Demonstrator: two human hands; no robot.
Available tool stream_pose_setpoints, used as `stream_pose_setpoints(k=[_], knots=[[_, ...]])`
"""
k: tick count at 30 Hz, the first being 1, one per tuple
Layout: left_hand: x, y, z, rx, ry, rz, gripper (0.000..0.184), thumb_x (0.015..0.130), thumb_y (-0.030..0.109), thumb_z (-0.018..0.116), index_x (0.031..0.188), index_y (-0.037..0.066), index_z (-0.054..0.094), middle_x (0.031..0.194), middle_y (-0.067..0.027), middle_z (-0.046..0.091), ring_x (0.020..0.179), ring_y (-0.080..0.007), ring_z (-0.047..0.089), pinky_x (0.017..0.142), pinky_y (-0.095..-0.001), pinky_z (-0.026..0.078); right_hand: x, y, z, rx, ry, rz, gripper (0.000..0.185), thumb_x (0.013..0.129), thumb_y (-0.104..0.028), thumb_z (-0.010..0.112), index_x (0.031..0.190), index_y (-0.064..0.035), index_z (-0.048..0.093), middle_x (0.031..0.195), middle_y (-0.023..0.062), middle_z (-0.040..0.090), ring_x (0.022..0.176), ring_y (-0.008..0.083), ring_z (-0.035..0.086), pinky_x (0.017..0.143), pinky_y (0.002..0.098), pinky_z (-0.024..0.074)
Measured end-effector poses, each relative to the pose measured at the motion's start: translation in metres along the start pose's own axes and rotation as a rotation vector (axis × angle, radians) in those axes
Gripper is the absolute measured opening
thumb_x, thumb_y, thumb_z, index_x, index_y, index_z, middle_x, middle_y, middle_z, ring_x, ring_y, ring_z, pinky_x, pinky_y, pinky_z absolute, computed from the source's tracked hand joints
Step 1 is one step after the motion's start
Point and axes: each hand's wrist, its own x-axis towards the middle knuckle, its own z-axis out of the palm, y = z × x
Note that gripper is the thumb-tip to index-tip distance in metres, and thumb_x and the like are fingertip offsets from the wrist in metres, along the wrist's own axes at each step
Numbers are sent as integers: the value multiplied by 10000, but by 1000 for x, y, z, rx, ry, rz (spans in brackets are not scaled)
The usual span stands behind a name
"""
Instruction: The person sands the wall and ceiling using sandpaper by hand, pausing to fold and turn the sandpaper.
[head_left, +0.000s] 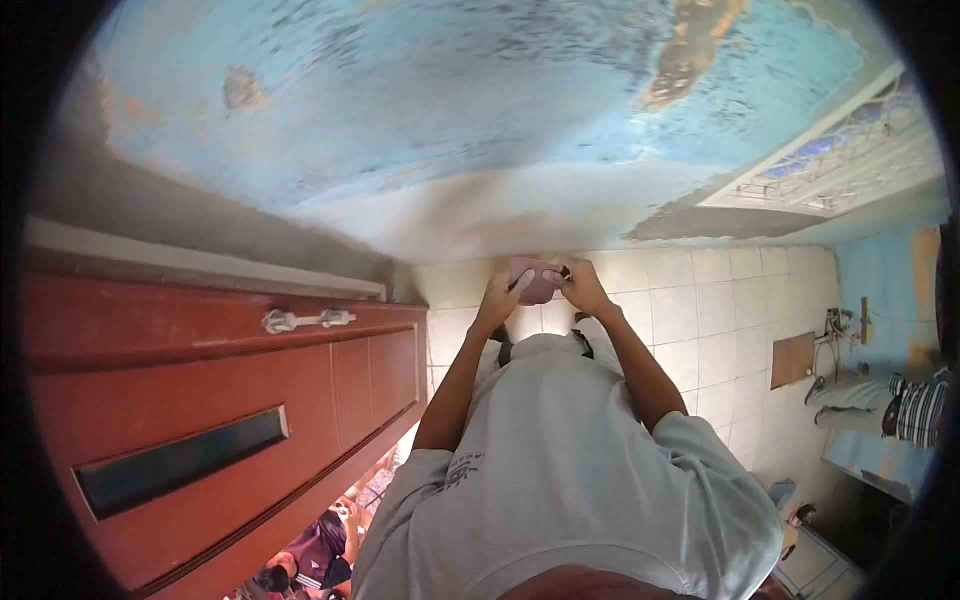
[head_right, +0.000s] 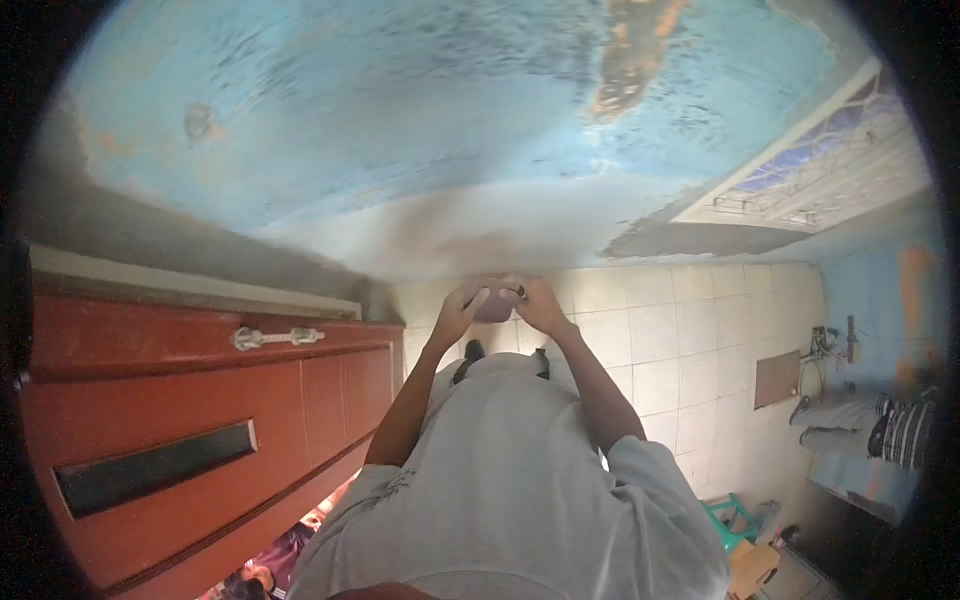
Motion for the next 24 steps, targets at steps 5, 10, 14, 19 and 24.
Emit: stream_pose_setpoints(k=[5,10,14,19,24], knots=[[25,40,84,-220,-57,-26,388,1048,242,603,1295,-57,588,1112,-191,704,972,-220,702,842,-361,556,-29,26,-76,-33,231,39,227,929,-192,766,968,17,686,729,117,637,678,182,591,669,347,489],[59,27,154,-123,-41,-42,378,1090,207,521,1371,-47,539,1271,-197,656,1214,-267,607,1064,-375,453,-55,65,-119,268,279,123,253,941,-226,769,928,8,672,769,78,642,740,148,606,699,331,502],[66,5,212,-324,-3,-17,410,1113,242,473,1442,-1,438,1298,-169,601,1118,-254,641,938,-356,539,-71,82,-141,453,195,139,370,942,-243,771,1171,-13,593,984,77,668,922,171,649,792,350,537],[61,41,262,-627,-27,-253,465,1131,400,383,1460,71,366,1253,-136,555,1078,-224,638,813,-331,598,-97,115,-169,441,95,205,461,951,-305,756,1251,-19,554,1092,115,655,1013,198,648,830,366,542],[74,61,304,-646,98,-168,548,1133,431,348,1548,79,292,1283,-129,539,1200,-240,560,995,-406,498,-108,146,-174,149,274,123,376,1080,-207,520,1382,18,536,1239,197,648,1192,278,607,1027,394,469]])
